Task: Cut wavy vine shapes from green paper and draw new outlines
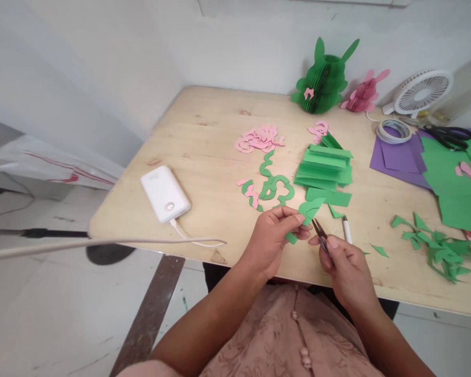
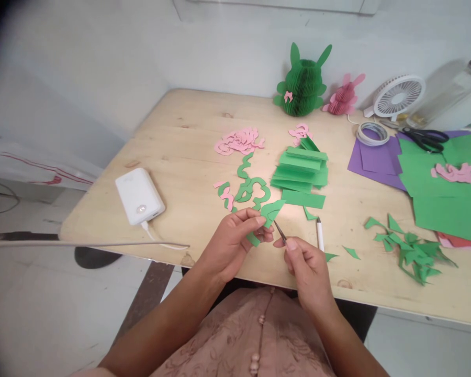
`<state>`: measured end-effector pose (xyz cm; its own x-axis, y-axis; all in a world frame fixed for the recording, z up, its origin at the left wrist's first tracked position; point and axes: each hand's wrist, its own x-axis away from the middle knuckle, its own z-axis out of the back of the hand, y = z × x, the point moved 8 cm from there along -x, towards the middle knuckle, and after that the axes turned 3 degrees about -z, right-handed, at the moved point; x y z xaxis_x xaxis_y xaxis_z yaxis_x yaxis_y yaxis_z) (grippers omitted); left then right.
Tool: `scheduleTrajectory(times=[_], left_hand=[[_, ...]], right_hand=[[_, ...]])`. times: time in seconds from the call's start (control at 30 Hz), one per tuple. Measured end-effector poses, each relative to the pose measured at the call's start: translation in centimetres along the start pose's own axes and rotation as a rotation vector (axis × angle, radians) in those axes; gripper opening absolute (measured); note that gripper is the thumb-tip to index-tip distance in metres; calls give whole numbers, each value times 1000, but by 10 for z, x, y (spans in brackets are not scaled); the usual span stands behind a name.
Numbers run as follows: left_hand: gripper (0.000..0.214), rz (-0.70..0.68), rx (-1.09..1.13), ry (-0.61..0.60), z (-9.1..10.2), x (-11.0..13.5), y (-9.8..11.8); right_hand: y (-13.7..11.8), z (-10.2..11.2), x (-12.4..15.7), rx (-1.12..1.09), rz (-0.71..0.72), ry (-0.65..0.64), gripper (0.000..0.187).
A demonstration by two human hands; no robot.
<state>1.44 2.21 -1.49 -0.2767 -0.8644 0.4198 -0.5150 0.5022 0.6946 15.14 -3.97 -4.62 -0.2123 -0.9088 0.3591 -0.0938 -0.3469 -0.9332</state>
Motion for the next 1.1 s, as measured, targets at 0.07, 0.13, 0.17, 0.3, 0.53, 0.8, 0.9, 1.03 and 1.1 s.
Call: scheduleTrajectory(times=[0.07,0.13,0.17,0.3,0.53,0.8,0.9,1.03,1.1], left_hand=[[20,-5,-32,-7,0,0,1],[20,-7,-74,-17,1,-1,1],[19,-8,-93,-22,1,-1,1],[18,-13,-131,-40,1,-2,0],[16,5,-135,-104,-4,-3,-1],[16,43,-113,-135,-7,-2,-3],[17,59,-87,-122,-7,-1,-6],[17,58,-68,-98,-6,0,-8],[16,50,-67,-90,-6,0,-8]], right_hand=[[-1,-1,0,21,3,-19,38],[-1,-1,-1,40,-2,-33,38],[-1,0,-1,45,-4,-36,38],[-2,-1,-2,43,-4,-46,36],[-8,-3,-3,80,30,-87,48],[-10,-5,-3,139,63,-91,49],[-10,-5,-3,140,81,-88,48],[-10,-5,-3,138,90,-76,47],[-10,-5,-2,138,91,-74,47]])
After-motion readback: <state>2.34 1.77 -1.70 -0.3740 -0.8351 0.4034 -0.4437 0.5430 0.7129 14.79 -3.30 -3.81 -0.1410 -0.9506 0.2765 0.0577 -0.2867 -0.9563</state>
